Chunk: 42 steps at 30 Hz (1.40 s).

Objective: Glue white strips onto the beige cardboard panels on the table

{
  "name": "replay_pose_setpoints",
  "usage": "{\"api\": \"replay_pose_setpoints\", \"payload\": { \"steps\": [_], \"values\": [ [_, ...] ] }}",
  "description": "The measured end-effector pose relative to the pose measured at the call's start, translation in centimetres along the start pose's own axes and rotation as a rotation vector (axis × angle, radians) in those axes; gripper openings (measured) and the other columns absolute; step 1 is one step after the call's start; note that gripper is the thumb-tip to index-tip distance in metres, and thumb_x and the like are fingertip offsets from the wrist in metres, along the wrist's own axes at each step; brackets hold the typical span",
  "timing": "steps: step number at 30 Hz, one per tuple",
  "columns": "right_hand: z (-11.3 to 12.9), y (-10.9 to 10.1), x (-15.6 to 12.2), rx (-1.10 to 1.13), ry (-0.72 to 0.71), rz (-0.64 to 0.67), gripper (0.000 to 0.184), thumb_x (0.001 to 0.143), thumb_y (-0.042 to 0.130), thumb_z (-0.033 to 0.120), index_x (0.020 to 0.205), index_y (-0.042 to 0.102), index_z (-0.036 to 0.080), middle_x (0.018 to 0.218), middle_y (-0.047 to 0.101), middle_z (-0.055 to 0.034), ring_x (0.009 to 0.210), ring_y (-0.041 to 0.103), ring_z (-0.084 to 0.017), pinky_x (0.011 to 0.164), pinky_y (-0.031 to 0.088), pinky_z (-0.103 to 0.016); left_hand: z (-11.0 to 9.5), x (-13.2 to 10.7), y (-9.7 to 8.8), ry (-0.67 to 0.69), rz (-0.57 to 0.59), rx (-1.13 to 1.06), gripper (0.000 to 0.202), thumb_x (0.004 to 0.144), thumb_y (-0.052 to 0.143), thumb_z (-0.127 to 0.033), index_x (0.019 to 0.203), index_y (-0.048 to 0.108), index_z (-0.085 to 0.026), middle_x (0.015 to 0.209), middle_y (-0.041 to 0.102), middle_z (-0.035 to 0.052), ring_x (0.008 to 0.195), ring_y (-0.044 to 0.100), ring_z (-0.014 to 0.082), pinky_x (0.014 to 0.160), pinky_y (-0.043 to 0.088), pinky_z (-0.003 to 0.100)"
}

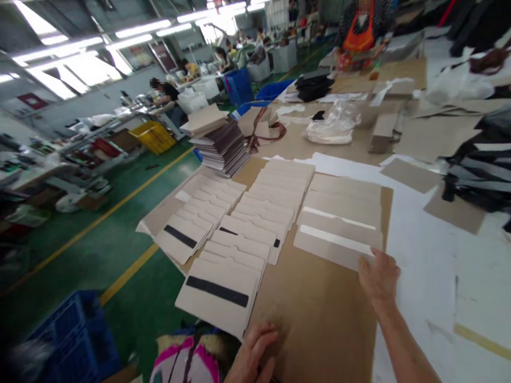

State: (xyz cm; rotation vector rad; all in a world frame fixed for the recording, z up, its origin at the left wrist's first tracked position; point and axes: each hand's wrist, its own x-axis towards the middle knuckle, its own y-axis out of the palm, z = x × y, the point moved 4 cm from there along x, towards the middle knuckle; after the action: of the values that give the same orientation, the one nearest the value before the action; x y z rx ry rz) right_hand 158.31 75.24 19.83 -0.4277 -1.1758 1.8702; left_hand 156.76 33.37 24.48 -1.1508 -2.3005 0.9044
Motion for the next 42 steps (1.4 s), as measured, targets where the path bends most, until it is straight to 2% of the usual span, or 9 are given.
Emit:
{"api": "replay_pose_setpoints", "payload": {
  "steps": [4, 8, 14, 19, 23, 27, 30, 37, 42],
  "values": [
    [3.3, 1.7, -9.8, 0.042, -0.263, 0.097, 0.057, 0.090, 0.040, 0.052, 0.124, 0.059, 0.009, 0.120, 0.061, -0.0225, 0.116, 0.054, -0.036, 0.102, 0.040, -0.053, 0.5, -2.1, -0.1, -0.178, 0.085, -0.242, 0.023, 0.092, 0.046, -0.020, 0.102, 0.067, -0.021, 0.090, 0.070, 0.0082, 0.083, 0.067, 0.0169, 0.074, 0.054, 0.025],
    [5.4, 2.8, -16.0, -0.093, -0.311, 0.117, 0.052, 0.095, 0.035, 0.045, 0.126, 0.059, 0.011, 0.133, 0.057, -0.0221, 0.118, 0.054, -0.039, 0.099, 0.042, -0.057, 3.4, -5.9, 0.9, -0.542, 0.063, -0.386, 0.021, 0.092, 0.052, -0.032, 0.090, 0.070, -0.021, 0.085, 0.071, 0.0052, 0.077, 0.065, 0.0166, 0.070, 0.049, 0.025],
    [5.5, 2.7, -16.6, -0.179, -0.287, 0.109, 0.052, 0.094, 0.034, 0.043, 0.126, 0.062, 0.013, 0.135, 0.059, -0.0168, 0.114, 0.056, -0.040, 0.098, 0.043, -0.059, 7.8, -10.6, -0.1, -0.961, -0.128, -0.612, 0.021, 0.080, 0.063, -0.037, 0.087, 0.069, -0.018, 0.072, 0.067, 0.0003, 0.067, 0.059, 0.0147, 0.063, 0.043, 0.025],
    [6.1, 3.0, -16.2, -0.106, -0.217, 0.135, 0.056, 0.090, 0.033, 0.045, 0.121, 0.064, 0.010, 0.131, 0.059, -0.0218, 0.117, 0.055, -0.043, 0.100, 0.041, -0.063, 11.5, -11.6, -4.7, -1.174, -0.558, -0.841, 0.048, 0.071, 0.072, -0.060, 0.089, 0.065, -0.016, 0.078, 0.066, 0.0016, 0.068, 0.062, 0.0137, 0.056, 0.043, 0.022],
    [11.0, 4.1, -18.1, 0.200, -0.224, 0.299, 0.050, 0.087, 0.041, 0.048, 0.113, 0.064, 0.012, 0.125, 0.061, -0.0202, 0.114, 0.059, -0.035, 0.101, 0.047, -0.055, 14.1, -10.8, -8.4, -1.253, -0.824, -0.967, 0.052, 0.069, 0.078, -0.061, 0.089, 0.062, -0.016, 0.083, 0.067, 0.0031, 0.067, 0.066, 0.0127, 0.055, 0.049, 0.021],
    [17.9, 5.6, -21.5, 0.476, -0.144, 0.571, 0.037, 0.088, 0.047, 0.044, 0.112, 0.063, 0.021, 0.124, 0.061, -0.0116, 0.099, 0.064, -0.023, 0.087, 0.056, -0.039, 15.4, -9.9, -9.9, -1.262, -0.859, -1.011, 0.044, 0.068, 0.083, -0.052, 0.075, 0.057, -0.016, 0.068, 0.064, 0.0002, 0.058, 0.064, 0.0113, 0.051, 0.048, 0.018],
    [21.4, 6.0, -23.3, 0.538, -0.096, 0.642, 0.032, 0.085, 0.050, 0.043, 0.104, 0.066, 0.022, 0.116, 0.064, -0.0097, 0.094, 0.065, -0.022, 0.088, 0.055, -0.038, 15.3, -9.9, -10.1, -1.237, -0.855, -1.034, 0.043, 0.070, 0.083, -0.050, 0.073, 0.058, -0.015, 0.062, 0.063, 0.0001, 0.055, 0.063, 0.0110, 0.048, 0.047, 0.017],
    [22.1, 5.9, -25.9, 0.576, 0.226, 0.694, 0.052, 0.077, 0.058, 0.061, 0.111, 0.063, 0.022, 0.110, 0.070, -0.0107, 0.101, 0.066, -0.029, 0.095, 0.051, -0.044, 11.9, -9.4, -12.0, -1.020, -0.963, -1.355, 0.026, 0.068, 0.082, -0.022, 0.088, 0.068, -0.013, 0.092, 0.076, 0.0065, 0.076, 0.071, 0.0167, 0.064, 0.061, 0.025],
    [22.0, 5.0, -27.1, 0.884, 0.596, 0.757, 0.081, 0.066, 0.071, 0.066, 0.129, 0.048, 0.021, 0.130, 0.061, -0.0157, 0.113, 0.063, -0.032, 0.078, 0.056, -0.040, 8.9, -8.4, -14.0, -1.031, -1.027, -1.463, 0.023, 0.062, 0.080, -0.012, 0.081, 0.067, -0.014, 0.094, 0.077, 0.0067, 0.081, 0.073, 0.0199, 0.068, 0.064, 0.027]
  ]
}}
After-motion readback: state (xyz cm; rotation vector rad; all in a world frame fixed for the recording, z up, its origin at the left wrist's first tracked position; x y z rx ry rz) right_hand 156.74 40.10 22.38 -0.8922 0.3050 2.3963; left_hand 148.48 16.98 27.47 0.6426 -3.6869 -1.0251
